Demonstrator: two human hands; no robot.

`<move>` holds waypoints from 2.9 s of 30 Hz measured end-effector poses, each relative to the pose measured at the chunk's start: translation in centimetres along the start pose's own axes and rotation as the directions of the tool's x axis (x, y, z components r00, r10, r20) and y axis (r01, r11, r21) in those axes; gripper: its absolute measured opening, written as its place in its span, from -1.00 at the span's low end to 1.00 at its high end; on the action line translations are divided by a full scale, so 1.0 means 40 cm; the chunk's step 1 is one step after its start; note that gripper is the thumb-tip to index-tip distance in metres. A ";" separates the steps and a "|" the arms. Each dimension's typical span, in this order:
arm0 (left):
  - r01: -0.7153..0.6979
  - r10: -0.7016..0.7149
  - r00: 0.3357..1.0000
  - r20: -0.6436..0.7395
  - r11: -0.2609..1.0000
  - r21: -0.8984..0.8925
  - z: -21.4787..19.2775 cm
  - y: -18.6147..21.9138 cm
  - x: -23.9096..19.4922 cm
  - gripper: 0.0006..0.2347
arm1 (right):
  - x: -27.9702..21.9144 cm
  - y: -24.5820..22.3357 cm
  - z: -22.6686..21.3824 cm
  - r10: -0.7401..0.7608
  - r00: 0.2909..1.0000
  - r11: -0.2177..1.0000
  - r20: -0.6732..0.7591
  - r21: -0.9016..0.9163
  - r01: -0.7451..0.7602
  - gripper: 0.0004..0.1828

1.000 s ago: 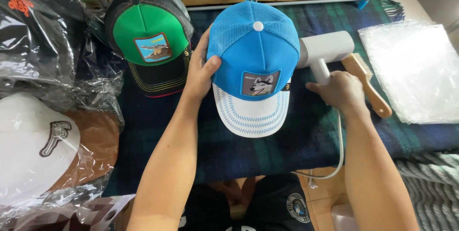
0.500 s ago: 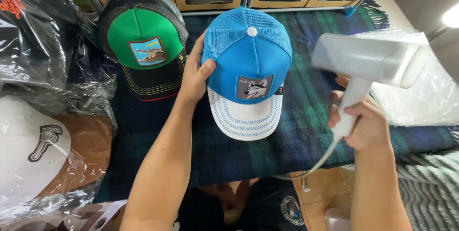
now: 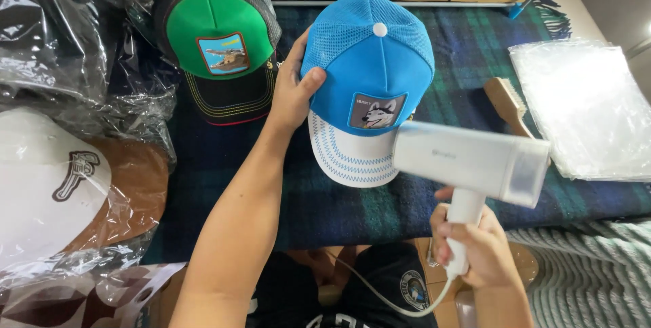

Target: The person uses a handheld steamer to apply steam to a blue and white trucker cap, focusing on the front panel and brim. They then use a wooden brush to brush the cap's surface and finally turn the cap over to inspect the inside.

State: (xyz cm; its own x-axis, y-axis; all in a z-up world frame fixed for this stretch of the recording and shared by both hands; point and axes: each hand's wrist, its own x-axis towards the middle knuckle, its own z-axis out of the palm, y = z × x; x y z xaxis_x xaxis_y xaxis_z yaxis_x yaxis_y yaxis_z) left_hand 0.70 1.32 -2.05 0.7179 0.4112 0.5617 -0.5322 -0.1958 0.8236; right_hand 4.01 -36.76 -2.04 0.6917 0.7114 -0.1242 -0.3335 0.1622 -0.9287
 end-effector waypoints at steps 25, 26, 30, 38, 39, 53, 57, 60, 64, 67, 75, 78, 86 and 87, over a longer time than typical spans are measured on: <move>-0.003 -0.002 0.999 -0.034 0.990 -0.142 0.000 -0.010 -0.005 -0.25 | -0.103 -0.060 0.090 0.125 0.984 0.882 -0.125 -0.441 -0.168 -0.49; 0.003 -0.008 0.999 -0.031 0.988 -0.157 -0.001 -0.010 -0.005 -0.25 | -0.108 -0.074 0.121 0.169 0.982 0.907 -0.082 -0.378 -0.187 -0.61; 0.039 -0.042 0.999 -0.018 0.991 -0.128 -0.011 -0.015 -0.004 -0.24 | -0.111 -0.098 0.221 0.231 0.962 0.820 -0.144 -0.503 -0.272 -0.75; 0.067 -0.064 0.998 0.022 0.980 -0.186 -0.026 -0.009 -0.001 -0.22 | -0.025 -0.072 0.444 0.238 0.969 0.748 -0.072 -0.623 -0.230 -0.66; 0.039 -0.032 0.999 0.034 0.975 -0.217 -0.030 -0.016 0.001 -0.27 | -0.009 -0.072 0.468 0.226 0.973 0.724 -0.043 -0.661 -0.198 -0.65; 0.133 -0.119 0.991 0.062 0.945 -0.299 -0.047 -0.016 0.010 -0.34 | -0.090 -0.077 0.343 0.321 0.938 0.697 -0.128 -0.640 -0.325 -0.40; 0.104 -0.094 0.994 0.049 0.947 -0.304 -0.043 -0.016 0.014 -0.35 | -0.093 -0.097 0.348 0.397 0.879 0.596 -0.266 -0.653 -0.467 -0.51; 0.124 -0.115 0.992 0.045 0.947 -0.296 -0.044 -0.022 0.014 -0.33 | -0.051 -0.107 0.407 0.296 0.943 0.507 -0.150 -0.812 -0.289 -0.61; 0.100 -0.083 0.994 0.070 0.944 -0.315 -0.040 -0.009 0.010 -0.36 | 0.014 -0.103 0.487 0.272 0.962 0.622 0.025 -0.767 -0.156 -0.62; 0.114 -0.099 0.993 0.068 0.954 -0.276 -0.032 0.025 0.009 -0.35 | 0.038 -0.093 0.511 0.210 0.972 0.530 0.107 -0.847 -0.021 -0.45; 0.097 -0.081 0.995 0.060 0.936 -0.337 -0.044 -0.053 0.015 -0.36 | -0.038 -0.101 0.411 0.197 0.974 0.587 0.113 -0.809 -0.025 -0.50; 0.130 -0.116 0.991 0.069 0.952 -0.279 -0.043 -0.035 0.013 -0.33 | -0.087 -0.087 0.318 0.237 0.961 0.897 0.145 -0.411 -0.159 -0.75; 0.125 -0.103 0.991 0.088 0.948 -0.292 -0.034 -0.020 0.015 -0.30 | -0.073 -0.058 0.097 -0.069 0.990 0.997 0.122 -0.031 0.073 -0.59; 0.127 -0.108 0.991 0.082 0.951 -0.282 -0.032 -0.019 0.013 -0.28 | -0.066 -0.052 0.072 -0.087 0.994 0.994 0.064 0.077 0.082 -0.49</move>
State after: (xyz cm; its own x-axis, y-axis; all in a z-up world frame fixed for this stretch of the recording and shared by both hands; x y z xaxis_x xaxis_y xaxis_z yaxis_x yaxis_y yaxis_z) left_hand 0.91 2.84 -2.47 0.8056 0.3560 0.4736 -0.5413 0.1173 0.8326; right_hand 1.02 -37.02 1.24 0.6759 0.7368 -0.0204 -0.3243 0.2724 -0.9059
